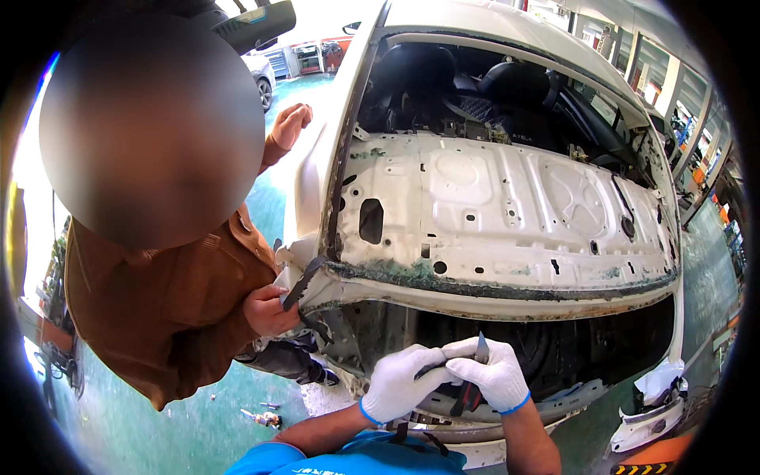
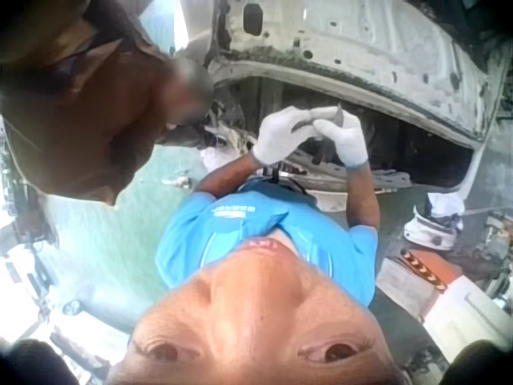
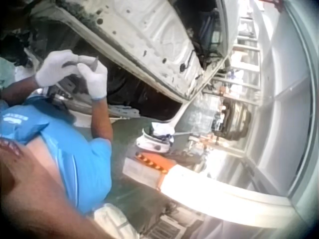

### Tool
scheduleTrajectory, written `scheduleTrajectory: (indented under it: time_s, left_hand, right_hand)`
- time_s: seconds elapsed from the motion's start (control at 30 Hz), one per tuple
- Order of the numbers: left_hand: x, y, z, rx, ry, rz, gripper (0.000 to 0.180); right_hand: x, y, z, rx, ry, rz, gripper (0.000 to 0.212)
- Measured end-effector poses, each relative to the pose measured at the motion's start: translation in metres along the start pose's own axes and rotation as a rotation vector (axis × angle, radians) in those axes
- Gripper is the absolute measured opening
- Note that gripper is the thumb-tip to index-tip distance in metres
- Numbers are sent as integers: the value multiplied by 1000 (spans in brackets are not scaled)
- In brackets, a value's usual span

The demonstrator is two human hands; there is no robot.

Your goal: The person uses a utility knife to scrape and remove old sealant from the edge of a car's windshield frame. They work along the perimeter of the frame, carefully cutting away the material to clean the surface.

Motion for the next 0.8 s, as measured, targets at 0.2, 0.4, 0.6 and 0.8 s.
scheduleTrajectory:
  time_s: [0.2, 0.4, 0.6, 0.8]
  left_hand:
    - [-6, 1, -7, 5, -120, 47, 26]
    - [-6, 5, -9, -92, -131, -3, 41]
    - [0, 5, -30, -33, -159, -76, 38]
    - [7, 2, -32, -244, -314, -163, 34]
  right_hand:
    - [5, 3, -3, -4, -4, -24, 23]
    - [6, 8, -12, -82, -31, 1, 21]
    - [2, 17, -32, -154, -9, 30, 22]
    - [-3, 15, -29, -114, 74, -9, 33]
Point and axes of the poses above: each hand's wrist, its own y-axis towards the middle knuckle, its own x-axis out of the palm, z = x × y, the point moved 9 cm from there along y, towards the middle knuckle, and after that the axes turned 6 degrees about y, right-handed, at the moved point
